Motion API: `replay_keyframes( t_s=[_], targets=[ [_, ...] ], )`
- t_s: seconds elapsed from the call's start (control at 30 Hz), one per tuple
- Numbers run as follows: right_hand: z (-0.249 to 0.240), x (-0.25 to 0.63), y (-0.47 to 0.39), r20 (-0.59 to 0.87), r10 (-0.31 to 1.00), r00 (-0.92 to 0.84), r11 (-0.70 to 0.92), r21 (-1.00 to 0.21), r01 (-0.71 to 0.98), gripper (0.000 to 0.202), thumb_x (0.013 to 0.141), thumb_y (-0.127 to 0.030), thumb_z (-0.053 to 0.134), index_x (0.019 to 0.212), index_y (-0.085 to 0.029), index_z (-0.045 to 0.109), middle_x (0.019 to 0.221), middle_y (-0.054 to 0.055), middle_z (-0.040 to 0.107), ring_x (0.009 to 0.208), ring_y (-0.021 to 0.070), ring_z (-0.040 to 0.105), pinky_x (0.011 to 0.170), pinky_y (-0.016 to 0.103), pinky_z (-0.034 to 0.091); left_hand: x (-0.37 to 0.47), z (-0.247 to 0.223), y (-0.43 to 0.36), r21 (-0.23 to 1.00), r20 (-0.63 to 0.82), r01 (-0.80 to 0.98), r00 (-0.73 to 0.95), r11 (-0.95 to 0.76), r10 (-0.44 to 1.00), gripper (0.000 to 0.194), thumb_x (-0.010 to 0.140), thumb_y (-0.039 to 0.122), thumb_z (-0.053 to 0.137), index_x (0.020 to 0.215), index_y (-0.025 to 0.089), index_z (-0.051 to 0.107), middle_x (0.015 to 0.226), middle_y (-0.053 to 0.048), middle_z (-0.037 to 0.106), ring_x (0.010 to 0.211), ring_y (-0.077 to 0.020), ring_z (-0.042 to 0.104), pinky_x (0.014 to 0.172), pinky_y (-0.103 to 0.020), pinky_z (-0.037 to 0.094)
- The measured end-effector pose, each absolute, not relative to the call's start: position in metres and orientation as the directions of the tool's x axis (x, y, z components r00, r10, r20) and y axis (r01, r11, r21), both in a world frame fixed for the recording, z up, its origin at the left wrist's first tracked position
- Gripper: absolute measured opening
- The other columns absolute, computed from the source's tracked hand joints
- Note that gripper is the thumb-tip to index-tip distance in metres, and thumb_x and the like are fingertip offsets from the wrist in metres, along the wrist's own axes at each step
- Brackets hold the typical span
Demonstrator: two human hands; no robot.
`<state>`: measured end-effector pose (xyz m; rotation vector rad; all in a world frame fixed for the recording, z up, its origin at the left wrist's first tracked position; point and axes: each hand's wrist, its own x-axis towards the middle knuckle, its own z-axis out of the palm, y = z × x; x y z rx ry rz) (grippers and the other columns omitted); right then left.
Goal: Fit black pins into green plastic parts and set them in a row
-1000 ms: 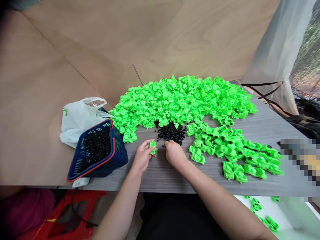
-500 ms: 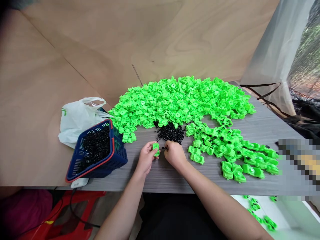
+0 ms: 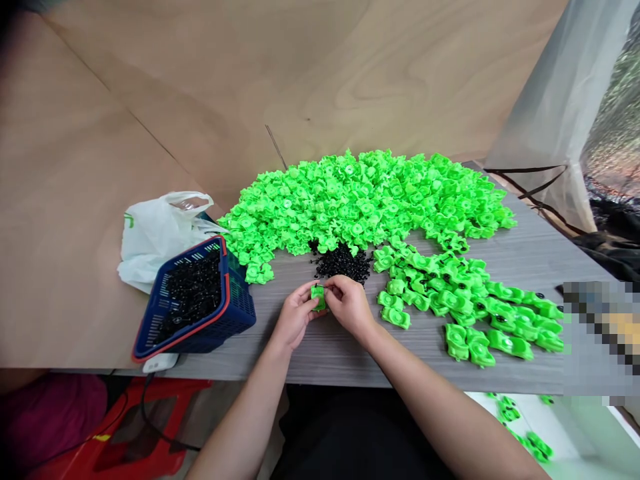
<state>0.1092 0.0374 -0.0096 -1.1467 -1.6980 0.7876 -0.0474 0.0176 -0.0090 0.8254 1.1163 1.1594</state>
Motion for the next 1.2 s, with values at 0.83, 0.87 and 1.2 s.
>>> replay_keyframes(
  t_s=[0.83,0.87,1.2],
  targets=[
    [0.002,0.113,0.034,0.419,0.834,-0.358,0.546,-0.721,0.428,0.025,0.089,-0.008,0.05,0.1,-0.02,0.069,0.095,0.007,0.067,0.089,0.0183,0.063,0.082,0.028,0.049,-0.051,0.004,0.016,0.943,-0.233,-0.229,0.064,0.241,0.97,0.044,0.082,0.047,0.069,0.116,0.019,0.068,0.108,-0.011,0.067,0.085,-0.0174,0.064,0.068,-0.031,0.057],
    [0.001,0.113,0.034,0.423,0.834,-0.354,0.546,-0.724,0.422,0.025,0.088,-0.008,0.05,0.099,-0.02,0.069,0.095,0.007,0.067,0.089,0.0182,0.063,0.082,0.028,0.049,-0.051,0.003,0.017,0.944,-0.235,-0.224,0.054,0.241,0.97,0.045,0.081,0.048,0.07,0.115,0.019,0.068,0.106,-0.011,0.067,0.083,-0.0168,0.064,0.067,-0.03,0.057],
    [-0.009,0.11,0.031,0.431,0.888,-0.161,0.46,-0.821,0.338,0.016,0.081,-0.01,0.057,0.089,-0.019,0.067,0.082,0.003,0.066,0.073,0.0159,0.061,0.069,0.026,0.047,-0.043,-0.003,0.018,0.973,-0.175,-0.156,-0.019,0.17,0.984,0.043,0.077,0.045,0.073,0.111,0.018,0.069,0.104,-0.011,0.068,0.082,-0.0174,0.063,0.063,-0.03,0.058]
  ],
)
